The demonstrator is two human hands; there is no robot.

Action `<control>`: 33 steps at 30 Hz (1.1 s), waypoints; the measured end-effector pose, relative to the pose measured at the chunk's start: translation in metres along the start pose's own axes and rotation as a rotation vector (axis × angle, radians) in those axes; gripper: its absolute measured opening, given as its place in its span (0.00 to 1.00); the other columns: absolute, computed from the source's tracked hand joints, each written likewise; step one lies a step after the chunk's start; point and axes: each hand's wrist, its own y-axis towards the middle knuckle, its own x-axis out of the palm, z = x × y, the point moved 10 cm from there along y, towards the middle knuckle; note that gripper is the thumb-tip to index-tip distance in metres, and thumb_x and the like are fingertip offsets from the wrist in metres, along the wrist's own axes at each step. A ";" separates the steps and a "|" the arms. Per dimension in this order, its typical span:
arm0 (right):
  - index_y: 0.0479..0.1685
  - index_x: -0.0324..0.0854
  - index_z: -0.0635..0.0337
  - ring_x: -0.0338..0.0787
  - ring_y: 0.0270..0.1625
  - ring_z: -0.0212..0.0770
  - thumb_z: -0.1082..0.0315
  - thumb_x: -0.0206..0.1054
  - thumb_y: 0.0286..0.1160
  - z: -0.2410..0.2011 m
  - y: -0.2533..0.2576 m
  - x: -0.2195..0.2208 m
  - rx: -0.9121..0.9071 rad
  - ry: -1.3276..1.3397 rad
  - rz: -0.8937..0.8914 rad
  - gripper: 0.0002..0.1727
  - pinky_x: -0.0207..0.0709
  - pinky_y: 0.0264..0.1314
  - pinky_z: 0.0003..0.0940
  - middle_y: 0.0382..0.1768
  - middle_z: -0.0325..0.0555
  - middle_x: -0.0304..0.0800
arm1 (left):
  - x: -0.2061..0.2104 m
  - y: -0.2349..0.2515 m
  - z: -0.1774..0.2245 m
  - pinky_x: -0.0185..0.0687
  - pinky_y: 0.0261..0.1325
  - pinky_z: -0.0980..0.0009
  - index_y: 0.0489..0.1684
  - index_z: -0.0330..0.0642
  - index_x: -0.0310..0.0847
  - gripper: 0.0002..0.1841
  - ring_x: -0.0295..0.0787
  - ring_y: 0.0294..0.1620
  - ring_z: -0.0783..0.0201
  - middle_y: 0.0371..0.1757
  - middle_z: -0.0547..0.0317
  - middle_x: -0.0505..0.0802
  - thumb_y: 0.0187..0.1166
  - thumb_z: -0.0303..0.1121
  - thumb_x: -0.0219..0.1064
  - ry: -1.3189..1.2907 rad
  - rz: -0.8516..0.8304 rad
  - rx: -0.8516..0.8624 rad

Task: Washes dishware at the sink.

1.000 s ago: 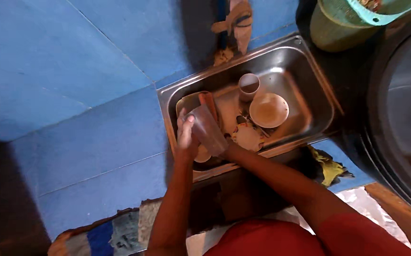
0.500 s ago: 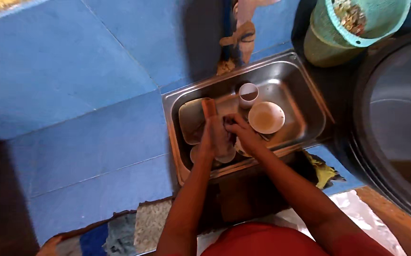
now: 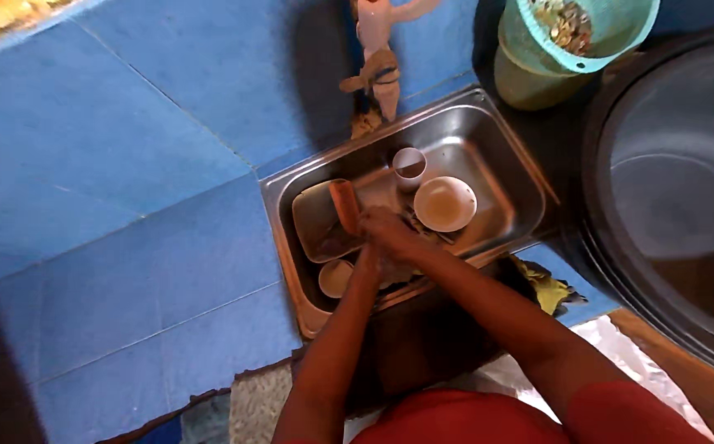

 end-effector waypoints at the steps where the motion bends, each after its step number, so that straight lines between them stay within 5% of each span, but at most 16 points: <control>1: 0.57 0.88 0.69 0.80 0.74 0.65 0.76 0.62 0.81 0.018 0.004 -0.010 0.148 0.003 -0.018 0.13 0.71 0.81 0.58 0.68 0.69 0.83 | 0.016 0.016 -0.007 0.85 0.54 0.67 0.69 0.50 0.76 0.27 0.86 0.54 0.68 0.56 0.60 0.90 0.95 0.55 0.36 -0.195 -0.143 -0.033; 4: 0.62 0.84 0.68 0.83 0.69 0.62 0.56 0.52 0.93 0.068 0.001 -0.029 0.471 0.188 0.017 0.23 0.76 0.73 0.60 0.65 0.67 0.83 | 0.043 0.026 -0.001 0.87 0.45 0.68 0.63 0.54 0.80 0.34 0.89 0.45 0.68 0.47 0.61 0.91 0.87 0.68 0.37 -0.386 -0.460 -0.050; 6: 0.49 0.86 0.65 0.89 0.50 0.55 0.44 0.56 0.89 0.089 -0.004 -0.024 0.524 0.337 0.067 0.29 0.80 0.57 0.61 0.45 0.59 0.89 | 0.048 0.014 0.014 0.82 0.28 0.71 0.60 0.53 0.79 0.29 0.83 0.30 0.66 0.38 0.59 0.88 0.92 0.62 0.38 -0.314 -0.465 0.020; 7: 0.43 0.87 0.65 0.88 0.45 0.53 0.41 0.59 0.86 0.093 -0.004 -0.021 0.529 0.368 0.069 0.30 0.79 0.52 0.61 0.39 0.57 0.89 | 0.050 0.013 0.012 0.82 0.27 0.71 0.59 0.55 0.80 0.32 0.84 0.29 0.66 0.38 0.59 0.88 0.89 0.67 0.37 -0.356 -0.508 -0.007; 9: 0.38 0.88 0.65 0.88 0.42 0.53 0.42 0.63 0.84 0.095 -0.001 -0.019 0.546 0.337 0.040 0.30 0.79 0.50 0.61 0.36 0.56 0.89 | 0.050 0.012 0.002 0.87 0.34 0.68 0.63 0.53 0.80 0.35 0.90 0.37 0.62 0.45 0.56 0.92 0.80 0.72 0.47 -0.455 -0.600 -0.071; 12: 0.39 0.89 0.69 0.89 0.54 0.62 0.44 0.62 0.85 0.086 0.001 -0.018 0.643 0.131 -0.131 0.31 0.78 0.57 0.69 0.46 0.64 0.90 | 0.026 -0.003 0.017 0.88 0.43 0.69 0.69 0.48 0.75 0.19 0.89 0.42 0.67 0.47 0.57 0.91 0.86 0.45 0.58 0.031 -0.309 -0.013; 15: 0.44 0.89 0.68 0.88 0.61 0.64 0.44 0.59 0.86 0.073 0.002 -0.018 0.697 0.014 -0.252 0.31 0.76 0.61 0.71 0.53 0.65 0.90 | 0.019 -0.011 0.032 0.85 0.63 0.54 0.89 0.47 0.57 0.40 0.87 0.61 0.55 0.67 0.45 0.87 0.75 0.35 0.73 0.435 -0.156 0.012; 17: 0.40 0.89 0.67 0.90 0.49 0.59 0.44 0.61 0.86 0.069 0.010 -0.023 0.591 0.138 -0.127 0.30 0.79 0.54 0.65 0.42 0.61 0.91 | 0.012 -0.006 0.030 0.87 0.53 0.63 0.82 0.46 0.65 0.30 0.88 0.51 0.62 0.57 0.50 0.89 0.78 0.32 0.67 0.132 -0.202 0.066; 18: 0.39 0.89 0.67 0.88 0.39 0.51 0.45 0.63 0.85 0.068 0.012 -0.027 0.534 0.275 -0.028 0.28 0.81 0.47 0.57 0.34 0.55 0.89 | 0.013 -0.006 0.028 0.90 0.42 0.68 0.68 0.46 0.74 0.20 0.90 0.41 0.66 0.46 0.55 0.91 0.78 0.38 0.63 -0.134 -0.282 0.084; 19: 0.39 0.88 0.65 0.84 0.33 0.41 0.47 0.63 0.85 0.067 0.011 -0.029 0.502 0.437 0.051 0.26 0.80 0.42 0.46 0.30 0.48 0.86 | 0.021 -0.007 0.025 0.91 0.34 0.68 0.56 0.47 0.81 0.21 0.93 0.34 0.64 0.39 0.55 0.93 0.68 0.48 0.67 -0.431 -0.409 0.057; 21: 0.38 0.85 0.63 0.79 0.29 0.34 0.49 0.62 0.87 0.065 0.006 -0.030 0.494 0.644 0.122 0.23 0.78 0.38 0.38 0.27 0.41 0.80 | 0.035 -0.011 0.026 0.91 0.32 0.65 0.49 0.49 0.87 0.30 0.93 0.33 0.60 0.38 0.54 0.94 0.54 0.60 0.78 -0.688 -0.610 0.018; 23: 0.36 0.85 0.64 0.80 0.31 0.38 0.51 0.64 0.86 0.070 0.003 -0.031 0.513 0.584 0.141 0.22 0.78 0.39 0.43 0.28 0.44 0.82 | 0.034 -0.014 0.023 0.92 0.34 0.65 0.54 0.48 0.85 0.32 0.94 0.35 0.59 0.41 0.52 0.95 0.55 0.59 0.80 -0.602 -0.602 -0.005; 25: 0.35 0.86 0.68 0.86 0.37 0.48 0.52 0.65 0.84 0.075 0.002 -0.032 0.524 0.388 0.113 0.23 0.80 0.46 0.55 0.32 0.54 0.87 | 0.019 -0.020 0.032 0.90 0.43 0.69 0.72 0.49 0.72 0.24 0.91 0.42 0.65 0.49 0.54 0.92 0.76 0.42 0.65 -0.118 -0.377 0.073; 27: 0.35 0.86 0.70 0.89 0.46 0.57 0.53 0.63 0.86 0.069 0.001 -0.026 0.572 0.248 -0.008 0.25 0.78 0.53 0.63 0.39 0.61 0.89 | 0.014 -0.022 0.037 0.86 0.57 0.59 0.92 0.50 0.51 0.41 0.88 0.56 0.57 0.66 0.45 0.86 0.77 0.28 0.71 0.313 -0.209 0.075; 31: 0.29 0.85 0.65 0.85 0.34 0.47 0.51 0.65 0.84 0.070 0.003 -0.022 0.550 0.313 0.023 0.24 0.77 0.41 0.54 0.29 0.51 0.85 | 0.007 -0.018 0.029 0.87 0.53 0.64 0.92 0.51 0.50 0.43 0.87 0.52 0.63 0.64 0.50 0.86 0.74 0.26 0.69 0.146 -0.211 0.103; 33: 0.34 0.83 0.61 0.77 0.24 0.32 0.53 0.64 0.84 0.079 -0.011 -0.015 0.573 0.639 0.191 0.19 0.74 0.29 0.31 0.24 0.39 0.78 | 0.009 -0.018 0.017 0.91 0.42 0.69 0.73 0.50 0.70 0.27 0.91 0.39 0.67 0.47 0.57 0.92 0.72 0.38 0.68 -0.191 -0.338 0.053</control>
